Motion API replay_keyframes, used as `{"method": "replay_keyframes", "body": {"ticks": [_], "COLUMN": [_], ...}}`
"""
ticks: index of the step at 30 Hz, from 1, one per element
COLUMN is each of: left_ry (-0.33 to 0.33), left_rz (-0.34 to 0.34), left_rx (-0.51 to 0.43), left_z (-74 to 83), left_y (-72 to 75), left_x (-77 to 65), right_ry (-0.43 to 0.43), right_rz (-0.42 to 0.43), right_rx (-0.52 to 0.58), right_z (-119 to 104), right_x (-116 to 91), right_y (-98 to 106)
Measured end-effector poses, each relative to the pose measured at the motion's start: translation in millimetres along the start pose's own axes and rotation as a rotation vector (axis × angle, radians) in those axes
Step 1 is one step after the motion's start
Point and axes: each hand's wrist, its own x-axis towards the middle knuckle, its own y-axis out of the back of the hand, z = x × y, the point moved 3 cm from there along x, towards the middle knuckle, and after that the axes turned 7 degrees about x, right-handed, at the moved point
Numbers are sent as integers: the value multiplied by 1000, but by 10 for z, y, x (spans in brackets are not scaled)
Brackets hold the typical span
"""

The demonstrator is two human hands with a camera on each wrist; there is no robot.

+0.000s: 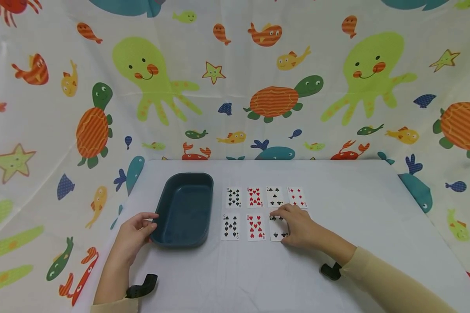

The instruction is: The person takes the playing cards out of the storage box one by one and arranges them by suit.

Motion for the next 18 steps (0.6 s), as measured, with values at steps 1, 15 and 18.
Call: {"method": "replay_keyframes", "body": {"ticks": [1,15,18], "left_ry": [-2,-12,-12], "left_rz": [-3,-35,6], "left_rx": [3,148,302], "left_z": [-2,18,112], "left_y": [4,114,117], "left_x": [6,2,-51], "right_ry": [-2,-30,-27], "right_rz": [4,59,89], "right_rx": [-2,-8,-21], "right_z": [-1,-54,-92], "right_x": [2,-22,-52], "right_y": [1,102,156]}}
